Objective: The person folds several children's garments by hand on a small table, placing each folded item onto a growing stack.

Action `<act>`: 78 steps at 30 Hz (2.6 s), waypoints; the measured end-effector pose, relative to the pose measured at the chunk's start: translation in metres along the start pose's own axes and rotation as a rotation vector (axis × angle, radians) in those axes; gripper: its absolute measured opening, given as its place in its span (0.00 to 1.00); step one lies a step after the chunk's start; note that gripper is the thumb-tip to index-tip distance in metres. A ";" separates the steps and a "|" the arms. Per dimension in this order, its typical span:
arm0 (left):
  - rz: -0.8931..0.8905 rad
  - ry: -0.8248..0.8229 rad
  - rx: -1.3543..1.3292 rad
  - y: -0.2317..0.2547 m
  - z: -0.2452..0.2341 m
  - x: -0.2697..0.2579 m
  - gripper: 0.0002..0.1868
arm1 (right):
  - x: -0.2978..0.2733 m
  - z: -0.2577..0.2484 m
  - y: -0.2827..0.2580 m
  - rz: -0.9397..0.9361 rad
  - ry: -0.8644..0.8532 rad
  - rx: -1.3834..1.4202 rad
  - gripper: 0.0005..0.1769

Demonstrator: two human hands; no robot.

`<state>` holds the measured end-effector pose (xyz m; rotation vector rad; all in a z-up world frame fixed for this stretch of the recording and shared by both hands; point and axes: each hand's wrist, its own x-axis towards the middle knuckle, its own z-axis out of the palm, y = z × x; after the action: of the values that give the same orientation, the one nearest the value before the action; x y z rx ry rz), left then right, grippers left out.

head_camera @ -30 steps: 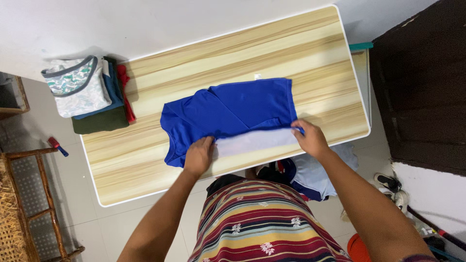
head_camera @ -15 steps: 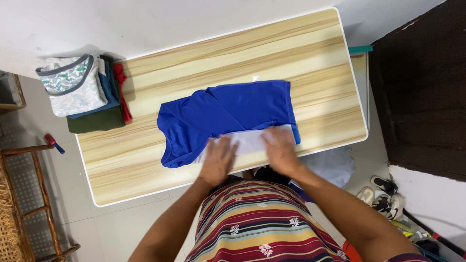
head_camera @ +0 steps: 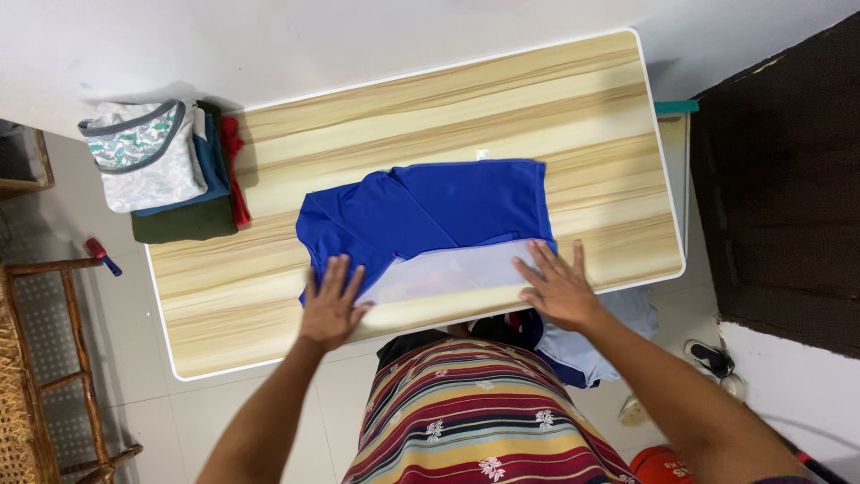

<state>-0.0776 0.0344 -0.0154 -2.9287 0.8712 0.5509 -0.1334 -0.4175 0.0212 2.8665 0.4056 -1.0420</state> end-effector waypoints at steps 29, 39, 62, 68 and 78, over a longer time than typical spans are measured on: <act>0.277 0.226 -0.351 -0.028 -0.073 0.088 0.10 | 0.089 -0.038 0.089 -0.248 0.802 0.213 0.15; 0.161 0.205 -0.414 0.023 -0.079 0.060 0.15 | 0.046 -0.024 0.040 -0.108 0.696 0.271 0.25; -0.560 0.408 -0.320 0.013 -0.001 0.045 0.42 | 0.062 0.002 0.016 0.652 0.544 0.566 0.52; 0.160 0.103 -0.125 0.080 -0.025 0.062 0.34 | 0.084 0.015 0.001 0.784 0.588 0.766 0.40; 0.255 0.181 -0.099 0.081 -0.026 0.051 0.36 | 0.100 0.021 0.019 0.737 0.560 0.847 0.15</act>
<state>-0.0728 -0.0640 -0.0036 -3.0118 1.2866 0.3508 -0.0681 -0.4168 -0.0593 3.4225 -1.2925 -0.2700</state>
